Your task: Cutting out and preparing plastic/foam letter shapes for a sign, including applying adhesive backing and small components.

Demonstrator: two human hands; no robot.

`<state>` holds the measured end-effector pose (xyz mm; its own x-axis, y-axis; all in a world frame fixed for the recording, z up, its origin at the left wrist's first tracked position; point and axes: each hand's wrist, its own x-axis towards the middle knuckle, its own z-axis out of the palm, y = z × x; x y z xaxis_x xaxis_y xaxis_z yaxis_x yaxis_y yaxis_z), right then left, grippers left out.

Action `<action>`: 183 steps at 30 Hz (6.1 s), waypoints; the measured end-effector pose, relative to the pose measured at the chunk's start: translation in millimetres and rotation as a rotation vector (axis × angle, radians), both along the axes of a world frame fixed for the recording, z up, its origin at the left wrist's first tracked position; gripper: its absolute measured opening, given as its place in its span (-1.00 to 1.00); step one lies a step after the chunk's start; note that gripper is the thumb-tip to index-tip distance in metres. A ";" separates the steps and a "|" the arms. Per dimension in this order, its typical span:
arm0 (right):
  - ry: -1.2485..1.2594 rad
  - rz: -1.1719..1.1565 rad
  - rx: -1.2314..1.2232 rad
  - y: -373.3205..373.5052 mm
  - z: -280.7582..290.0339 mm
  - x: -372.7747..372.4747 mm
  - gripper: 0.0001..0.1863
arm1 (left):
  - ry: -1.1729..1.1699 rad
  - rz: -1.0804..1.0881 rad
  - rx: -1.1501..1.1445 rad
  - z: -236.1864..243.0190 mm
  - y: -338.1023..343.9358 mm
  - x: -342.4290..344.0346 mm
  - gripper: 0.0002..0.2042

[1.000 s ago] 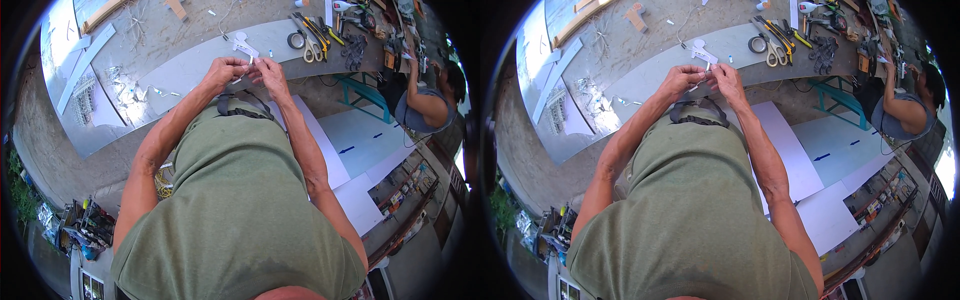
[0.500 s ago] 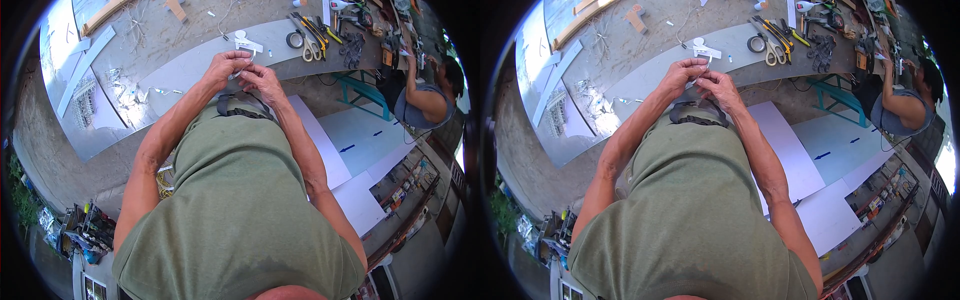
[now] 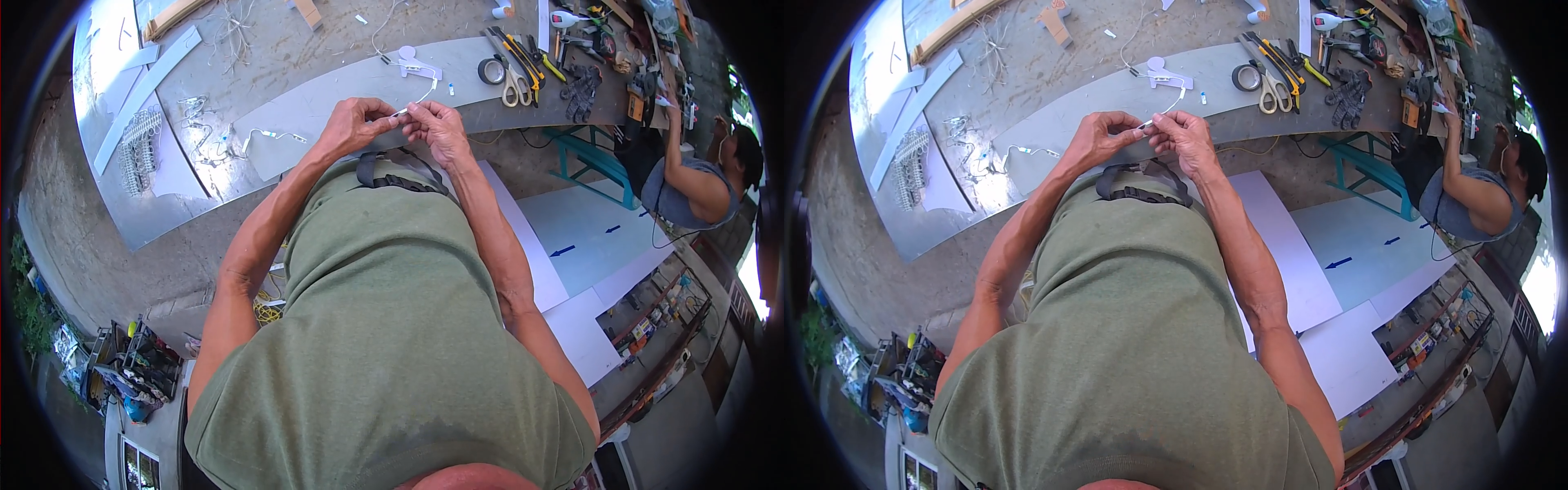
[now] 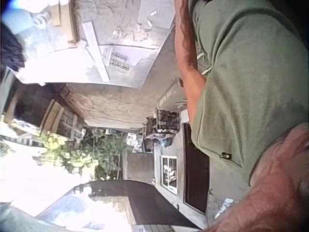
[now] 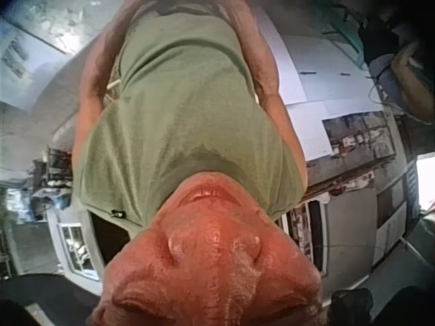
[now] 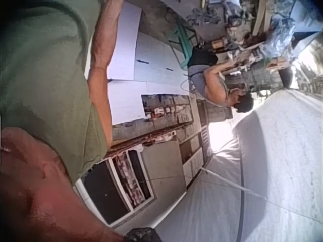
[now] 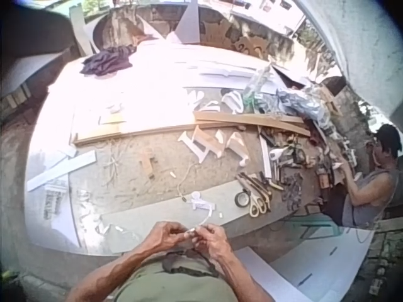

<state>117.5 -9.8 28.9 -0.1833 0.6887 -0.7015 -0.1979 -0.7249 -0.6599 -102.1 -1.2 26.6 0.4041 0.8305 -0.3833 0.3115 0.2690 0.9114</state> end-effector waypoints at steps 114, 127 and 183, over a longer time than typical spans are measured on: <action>-1.401 0.548 0.965 79.6 -5.7 80.3 -0.68 | 0.510 0.082 0.343 6.8 20.7 10.3 -0.72; -0.819 0.456 0.514 57.6 -6.6 33.9 -0.68 | 0.627 -0.095 0.409 -26.0 35.2 50.9 -0.84; -0.741 0.862 0.997 99.2 -23.9 48.7 -0.78 | 0.328 0.584 0.611 -42.5 18.2 93.1 -0.67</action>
